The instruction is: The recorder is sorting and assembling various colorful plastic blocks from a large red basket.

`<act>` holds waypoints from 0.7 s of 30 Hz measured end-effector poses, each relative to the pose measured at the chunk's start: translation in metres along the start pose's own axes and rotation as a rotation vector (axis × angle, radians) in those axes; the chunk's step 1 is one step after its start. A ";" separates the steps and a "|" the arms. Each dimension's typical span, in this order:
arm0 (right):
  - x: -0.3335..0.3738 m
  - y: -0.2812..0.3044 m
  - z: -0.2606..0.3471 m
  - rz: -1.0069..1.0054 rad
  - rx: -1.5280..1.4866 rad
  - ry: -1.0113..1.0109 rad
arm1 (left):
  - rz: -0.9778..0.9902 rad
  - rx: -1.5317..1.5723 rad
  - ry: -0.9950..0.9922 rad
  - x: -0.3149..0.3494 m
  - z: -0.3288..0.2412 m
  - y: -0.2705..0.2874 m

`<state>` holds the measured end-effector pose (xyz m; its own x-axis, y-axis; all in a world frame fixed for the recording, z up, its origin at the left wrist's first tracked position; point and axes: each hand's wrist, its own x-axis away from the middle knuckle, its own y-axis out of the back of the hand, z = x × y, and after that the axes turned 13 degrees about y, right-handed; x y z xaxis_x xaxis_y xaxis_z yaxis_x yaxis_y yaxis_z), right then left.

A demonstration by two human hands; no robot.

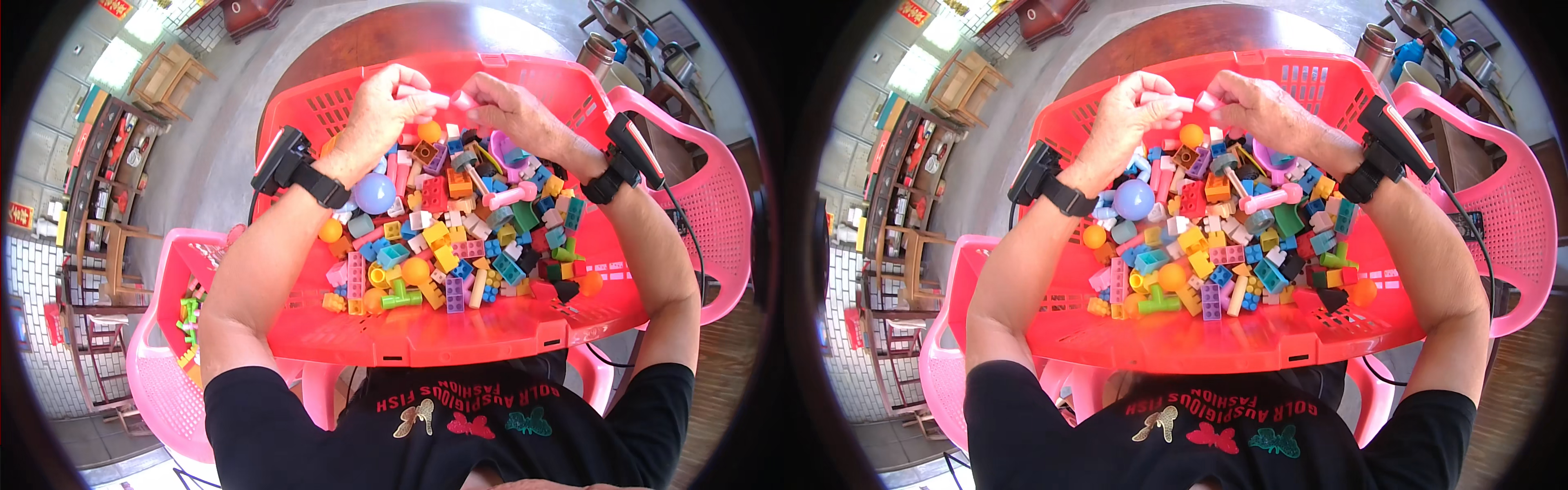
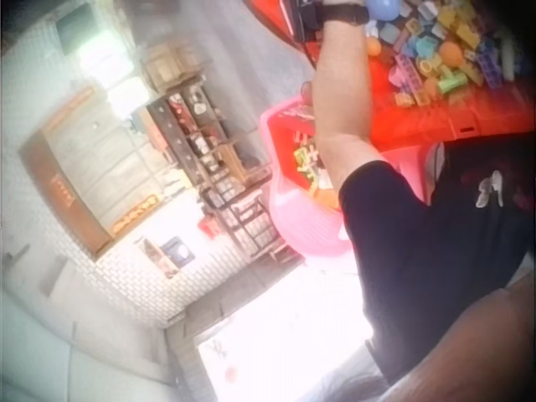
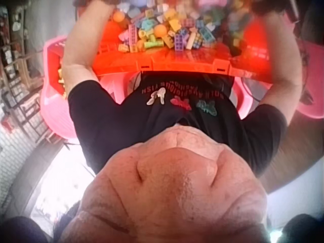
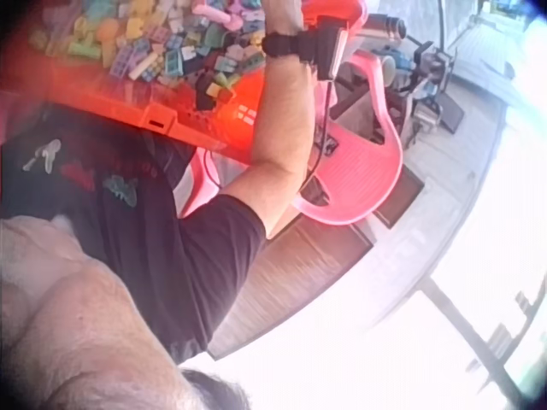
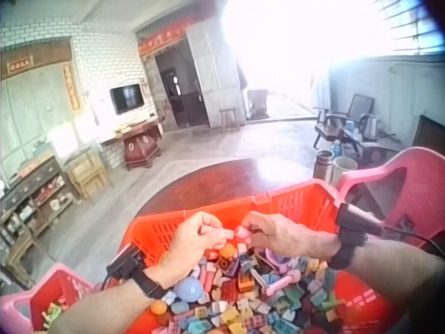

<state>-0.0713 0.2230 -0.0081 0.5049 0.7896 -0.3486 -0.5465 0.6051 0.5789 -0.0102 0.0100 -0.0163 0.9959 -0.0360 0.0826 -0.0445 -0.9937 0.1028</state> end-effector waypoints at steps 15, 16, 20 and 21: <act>-0.001 0.000 0.012 0.063 -0.037 -0.016 | 0.037 0.014 -0.039 0.003 -0.002 0.000; -0.001 0.000 0.012 0.070 -0.032 -0.014 | 0.037 0.021 -0.039 0.004 -0.002 0.000; -0.001 0.001 0.012 0.074 -0.038 0.008 | 0.038 0.004 -0.046 0.005 -0.005 -0.001; -0.002 0.002 0.015 0.095 -0.040 -0.019 | 0.038 0.011 -0.050 0.005 -0.005 -0.001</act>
<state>-0.0635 0.2210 0.0045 0.4620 0.8418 -0.2790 -0.6187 0.5313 0.5787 -0.0058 0.0119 -0.0109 0.9962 -0.0791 0.0362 -0.0821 -0.9926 0.0896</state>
